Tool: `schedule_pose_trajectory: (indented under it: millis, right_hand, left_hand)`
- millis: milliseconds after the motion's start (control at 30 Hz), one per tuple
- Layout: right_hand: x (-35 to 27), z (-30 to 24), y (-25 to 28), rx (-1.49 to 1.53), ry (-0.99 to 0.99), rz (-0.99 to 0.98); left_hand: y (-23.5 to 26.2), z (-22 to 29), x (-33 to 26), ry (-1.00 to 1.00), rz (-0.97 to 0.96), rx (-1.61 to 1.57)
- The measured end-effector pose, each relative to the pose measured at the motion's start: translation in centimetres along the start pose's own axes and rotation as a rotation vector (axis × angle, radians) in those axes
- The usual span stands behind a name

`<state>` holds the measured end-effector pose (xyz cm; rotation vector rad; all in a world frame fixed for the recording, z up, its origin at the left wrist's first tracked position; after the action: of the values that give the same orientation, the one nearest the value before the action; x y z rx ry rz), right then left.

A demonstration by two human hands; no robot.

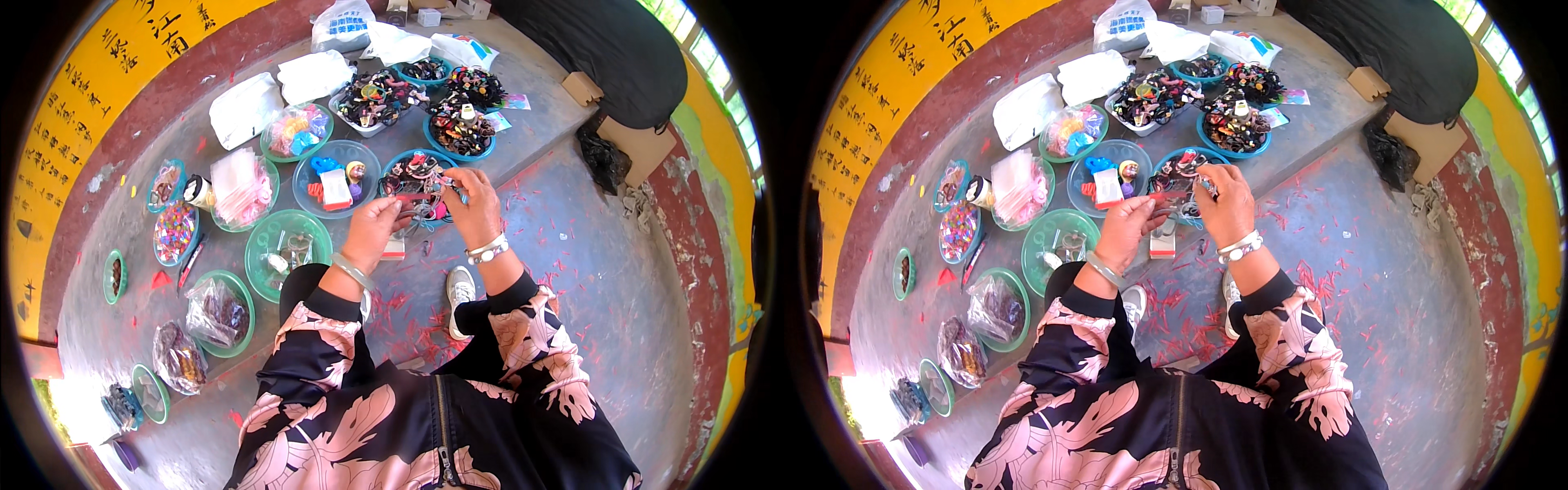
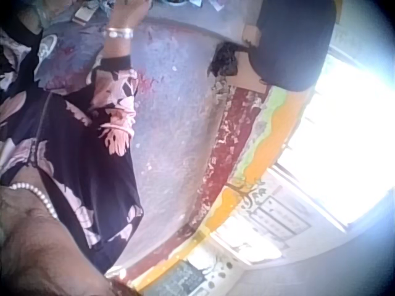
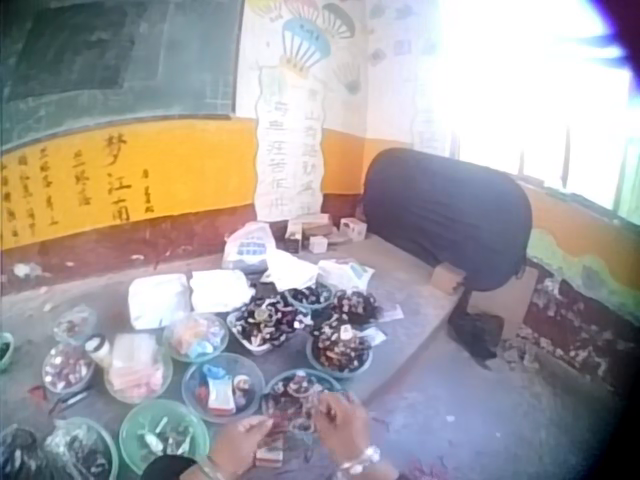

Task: The person sits on the floor and packs small hair accessories into clear plastic bags. They pick up items from bowls, place them into bags, and seal them.

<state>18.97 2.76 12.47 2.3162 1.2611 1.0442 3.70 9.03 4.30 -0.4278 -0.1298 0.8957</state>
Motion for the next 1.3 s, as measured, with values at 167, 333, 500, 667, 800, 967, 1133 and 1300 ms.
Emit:
schedule_pose_trajectory:
  millis: [167,333,500,667,800,967,1133,1300]
  right_hand:
    - [-1.3,-2.7,-1.2,-0.152,0.321,-0.039]
    - [-1.9,-2.6,-2.4,-0.243,0.347,-0.101]
    - [-2.4,-2.5,-3.2,-0.383,0.372,-0.146]
    - [-2.9,-2.5,-4.1,-0.446,0.393,-0.176]
    - [-2.9,-2.7,-4.1,-0.488,0.396,-0.164]
    - [-2.8,-3.2,-4.0,-0.487,0.404,-0.136]
    - [-2.7,-3.1,-4.0,-0.423,0.399,-0.144]
    - [-2.7,-3.1,-4.0,-0.444,0.413,-0.233]
  left_hand:
    - [-0.7,-0.7,0.3,-0.076,-0.035,0.221]
    - [-0.7,-1.1,0.1,-0.153,-0.025,0.474]
    - [-1.0,-1.2,0.2,-0.243,-0.058,0.819]
    - [-2.5,0.5,-0.9,-0.423,-0.051,1.147]
    - [-2.7,0.6,-1.0,-0.416,-0.032,1.118]
    - [-2.5,0.3,-0.8,-0.368,-0.03,1.112]
    - [-2.4,0.4,-1.0,-0.377,-0.024,1.098]
    - [-2.5,0.2,-1.0,-0.385,-0.046,1.113]
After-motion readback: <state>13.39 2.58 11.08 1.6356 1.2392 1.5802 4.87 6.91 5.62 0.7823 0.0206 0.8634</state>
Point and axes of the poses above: each hand's wrist, its own x-axis towards the middle knuckle, its own y-axis out of the back of the hand, z = x × y, the point moved 6 cm from there along x, towards the middle knuckle, and after that the axes turned 5 degrees about -z, right-handed, at the moved point
